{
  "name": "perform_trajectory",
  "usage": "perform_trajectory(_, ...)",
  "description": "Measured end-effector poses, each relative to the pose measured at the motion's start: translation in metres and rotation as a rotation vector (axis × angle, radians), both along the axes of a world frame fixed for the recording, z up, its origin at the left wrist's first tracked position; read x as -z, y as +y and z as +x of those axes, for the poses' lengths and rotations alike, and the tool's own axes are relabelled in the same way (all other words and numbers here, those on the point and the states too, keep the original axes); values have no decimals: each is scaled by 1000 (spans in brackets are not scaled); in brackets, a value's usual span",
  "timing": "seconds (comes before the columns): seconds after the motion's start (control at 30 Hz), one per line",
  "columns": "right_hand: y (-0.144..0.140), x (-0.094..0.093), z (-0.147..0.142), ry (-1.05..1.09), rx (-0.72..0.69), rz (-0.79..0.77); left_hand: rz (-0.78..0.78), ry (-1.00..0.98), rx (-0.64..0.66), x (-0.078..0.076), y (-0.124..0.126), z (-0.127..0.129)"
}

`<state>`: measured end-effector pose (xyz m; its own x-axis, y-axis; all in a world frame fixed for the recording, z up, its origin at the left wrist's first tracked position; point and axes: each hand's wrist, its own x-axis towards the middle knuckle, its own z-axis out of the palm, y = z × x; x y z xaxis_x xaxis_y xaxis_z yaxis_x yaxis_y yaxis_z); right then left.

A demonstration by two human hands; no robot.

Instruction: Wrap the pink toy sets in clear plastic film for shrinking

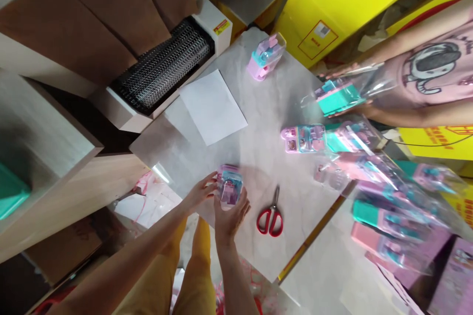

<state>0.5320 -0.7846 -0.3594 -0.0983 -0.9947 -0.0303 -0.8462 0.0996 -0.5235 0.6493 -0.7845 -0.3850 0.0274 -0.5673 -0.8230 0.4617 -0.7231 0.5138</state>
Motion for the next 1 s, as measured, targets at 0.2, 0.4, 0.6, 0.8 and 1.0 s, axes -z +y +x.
perform_trajectory(0.2, 17, -3, 7, -300, 96, 230, -45, -199, -11, -1, 6, -3)
perform_trajectory(0.4, 11, 7, -55, -245, 141, 238, -183, -712, 153, -26, 10, -20)
perform_trajectory(0.6, 13, 54, -156, 310, 231, 461, -195, -1131, 632, -37, -9, -59)
perform_trajectory(0.8, 17, 64, -171, 294, 104, 479, -370, -1093, 574, -16, 1, -27)
perform_trajectory(1.0, -2, 55, -167, 326, 151, 655, -682, -936, 609, -20, 33, 29)
